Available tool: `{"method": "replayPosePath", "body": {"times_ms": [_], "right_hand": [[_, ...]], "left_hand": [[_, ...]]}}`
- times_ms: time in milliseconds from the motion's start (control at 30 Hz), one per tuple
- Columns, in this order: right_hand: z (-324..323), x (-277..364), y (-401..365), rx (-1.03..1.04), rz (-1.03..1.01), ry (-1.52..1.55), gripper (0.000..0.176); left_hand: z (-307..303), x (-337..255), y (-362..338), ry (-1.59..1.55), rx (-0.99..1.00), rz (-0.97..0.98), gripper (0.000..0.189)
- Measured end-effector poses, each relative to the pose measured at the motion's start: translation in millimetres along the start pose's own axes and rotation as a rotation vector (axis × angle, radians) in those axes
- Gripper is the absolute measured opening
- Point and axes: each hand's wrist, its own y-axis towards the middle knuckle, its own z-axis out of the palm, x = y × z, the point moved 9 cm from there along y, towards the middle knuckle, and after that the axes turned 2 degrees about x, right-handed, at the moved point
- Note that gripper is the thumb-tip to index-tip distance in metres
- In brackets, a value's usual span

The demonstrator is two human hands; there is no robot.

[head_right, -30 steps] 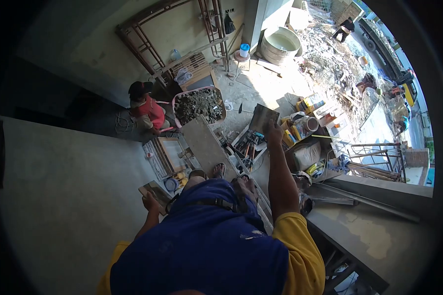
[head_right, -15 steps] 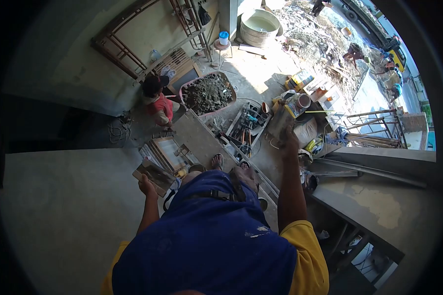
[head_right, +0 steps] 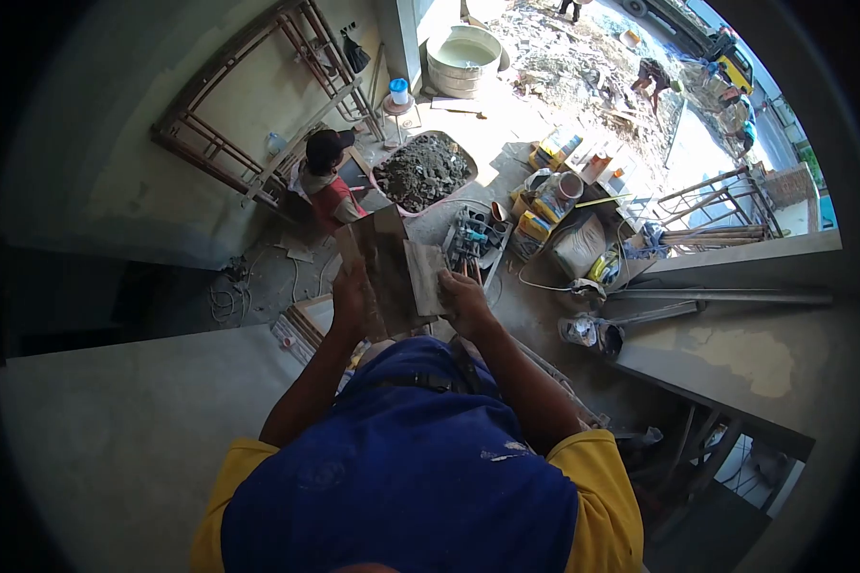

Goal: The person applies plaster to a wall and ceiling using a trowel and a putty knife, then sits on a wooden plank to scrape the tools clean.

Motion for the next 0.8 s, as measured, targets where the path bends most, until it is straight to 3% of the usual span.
{"method": "replayPosePath", "body": {"times_ms": [67,100,133,200,233,267,333,367,400,467,500,600,667,733,800], "right_hand": [[-45.1,22.8,16.4,-0.12,-0.13,-0.056,0.018],[-65.6,37.0,14.8,-0.232,-0.241,-0.339,0.019],[-78.0,40.2,12.9,-0.239,-0.247,-0.327,0.019],[-78.7,85.6,-19.4,-0.566,-0.758,-1.058,0.02],[-63.3,94.8,-41.5,-0.618,-0.69,-1.114,0.016],[-56.7,96.8,-53.8,-0.623,-0.686,-1.11,0.016],[-1.1,116.1,-99.5,-0.441,-1.259,-1.464,0.011],[10.9,105.7,-107.4,-0.388,-1.318,-1.631,0.019],[13.4,100.0,-113.7,-0.407,-1.313,-1.629,0.019],[34.2,83.5,-114.1,-0.126,-1.319,-1.844,0.03],[33.0,78.2,-111.2,-0.146,-1.311,-1.843,0.03],[37.8,92.3,-91.1,-0.267,-1.34,-1.886,0.037],[24.0,132.6,-90.3,-0.491,-1.403,-1.811,0.035],[13.3,160.0,-93.7,-0.603,-1.401,-1.753,0.033],[-0.4,206.6,-111.4,-0.764,-1.392,-1.552,0.027]], "left_hand": [[37.1,-25.1,-18.8,-0.011,0.097,0.021,0.036],[43.1,-29.7,-24.1,-0.007,0.107,0.023,0.036],[50.1,-36.4,-28.6,-0.014,0.121,0.013,0.035],[50.4,-38.4,-22.5,-0.014,0.143,0.001,0.035],[40.3,-38.3,-9.7,0.026,0.078,0.061,0.035],[30.6,-39.2,-1.7,0.067,0.012,0.116,0.036],[34.0,-50.9,5.4,0.175,-0.109,0.182,0.037],[28.2,-60.5,8.0,0.277,-0.212,0.262,0.039],[28.0,-58.5,13.7,0.284,-0.198,0.257,0.039],[55.9,-71.1,21.0,0.47,-0.183,0.391,0.041],[59.7,-65.1,19.6,0.476,-0.167,0.386,0.041],[104.3,-59.9,9.2,0.668,-0.004,0.284,0.041],[145.7,-52.7,-2.1,0.745,0.16,0.396,0.041],[154.4,-47.5,-11.2,0.801,0.209,0.354,0.041],[179.0,-54.7,-20.4,0.828,0.292,0.437,0.039]]}}
